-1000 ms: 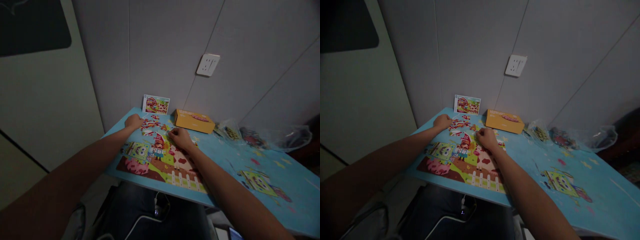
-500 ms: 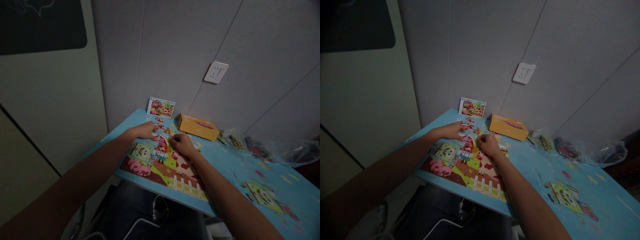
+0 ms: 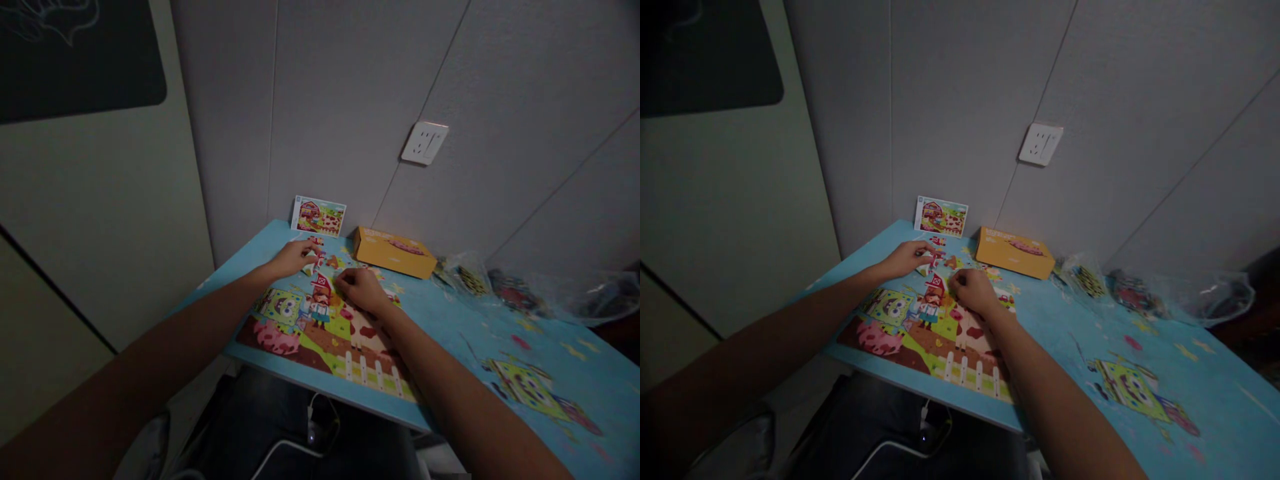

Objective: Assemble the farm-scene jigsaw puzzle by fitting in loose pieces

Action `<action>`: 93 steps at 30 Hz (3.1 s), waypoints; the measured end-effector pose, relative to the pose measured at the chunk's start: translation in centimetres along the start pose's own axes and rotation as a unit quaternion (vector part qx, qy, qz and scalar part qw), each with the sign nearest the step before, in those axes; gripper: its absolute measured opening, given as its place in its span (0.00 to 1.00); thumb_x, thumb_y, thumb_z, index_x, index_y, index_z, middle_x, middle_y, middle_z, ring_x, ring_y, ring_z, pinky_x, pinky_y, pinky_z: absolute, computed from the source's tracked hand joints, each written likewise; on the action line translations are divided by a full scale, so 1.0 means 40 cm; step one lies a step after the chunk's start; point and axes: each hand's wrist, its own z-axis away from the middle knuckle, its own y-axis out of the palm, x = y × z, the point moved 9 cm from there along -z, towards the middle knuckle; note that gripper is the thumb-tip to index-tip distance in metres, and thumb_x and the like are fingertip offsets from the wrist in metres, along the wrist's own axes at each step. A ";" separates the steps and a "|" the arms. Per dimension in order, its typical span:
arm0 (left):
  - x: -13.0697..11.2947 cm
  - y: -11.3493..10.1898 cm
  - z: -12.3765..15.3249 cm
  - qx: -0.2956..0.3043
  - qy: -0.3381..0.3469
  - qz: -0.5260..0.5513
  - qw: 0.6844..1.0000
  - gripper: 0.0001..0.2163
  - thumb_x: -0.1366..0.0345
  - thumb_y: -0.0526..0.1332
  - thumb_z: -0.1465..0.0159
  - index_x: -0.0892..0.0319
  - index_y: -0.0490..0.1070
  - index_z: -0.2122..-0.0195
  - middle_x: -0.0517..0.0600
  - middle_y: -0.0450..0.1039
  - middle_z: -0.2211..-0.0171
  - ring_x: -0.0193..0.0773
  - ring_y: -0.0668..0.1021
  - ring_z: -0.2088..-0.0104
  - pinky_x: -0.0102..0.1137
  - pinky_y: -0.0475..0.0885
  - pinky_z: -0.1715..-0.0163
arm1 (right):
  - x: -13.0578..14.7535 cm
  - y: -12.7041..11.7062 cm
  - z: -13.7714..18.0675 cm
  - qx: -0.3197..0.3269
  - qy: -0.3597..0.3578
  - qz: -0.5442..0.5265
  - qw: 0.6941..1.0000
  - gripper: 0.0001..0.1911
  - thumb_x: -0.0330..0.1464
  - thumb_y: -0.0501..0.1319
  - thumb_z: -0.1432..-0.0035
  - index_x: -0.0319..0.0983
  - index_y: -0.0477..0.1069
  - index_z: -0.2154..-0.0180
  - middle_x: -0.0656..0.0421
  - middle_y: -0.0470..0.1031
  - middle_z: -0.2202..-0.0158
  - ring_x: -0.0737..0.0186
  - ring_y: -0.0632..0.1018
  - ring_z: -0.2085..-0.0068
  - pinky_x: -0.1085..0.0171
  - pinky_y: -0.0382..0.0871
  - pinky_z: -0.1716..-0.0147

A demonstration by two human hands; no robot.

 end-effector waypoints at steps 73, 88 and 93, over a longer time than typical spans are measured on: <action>0.099 -0.019 -0.016 -0.002 -0.077 -0.165 0.983 0.27 0.60 0.67 0.49 0.57 0.68 0.46 0.53 0.74 0.57 0.48 0.71 0.53 0.39 0.65 0.51 | 0.019 0.001 0.004 0.019 0.001 0.002 1.000 0.09 0.31 0.56 0.47 0.37 0.75 0.69 0.58 0.77 0.73 0.66 0.72 0.74 0.69 0.59 0.72; 0.021 0.019 -0.003 0.047 -0.034 0.055 0.997 0.13 0.71 0.58 0.44 0.63 0.76 0.58 0.52 0.78 0.65 0.36 0.77 0.69 0.30 0.71 0.67 | 0.023 0.001 0.006 0.021 -0.005 -0.004 1.000 0.09 0.31 0.57 0.48 0.37 0.75 0.69 0.57 0.77 0.72 0.66 0.72 0.73 0.69 0.59 0.73; 0.029 0.028 -0.003 0.074 0.000 -0.085 0.994 0.12 0.68 0.59 0.43 0.60 0.77 0.60 0.50 0.78 0.67 0.36 0.76 0.69 0.29 0.68 0.67 | 0.029 -0.002 0.008 0.021 -0.008 0.008 1.000 0.09 0.30 0.56 0.47 0.37 0.75 0.69 0.57 0.77 0.73 0.67 0.72 0.74 0.69 0.58 0.73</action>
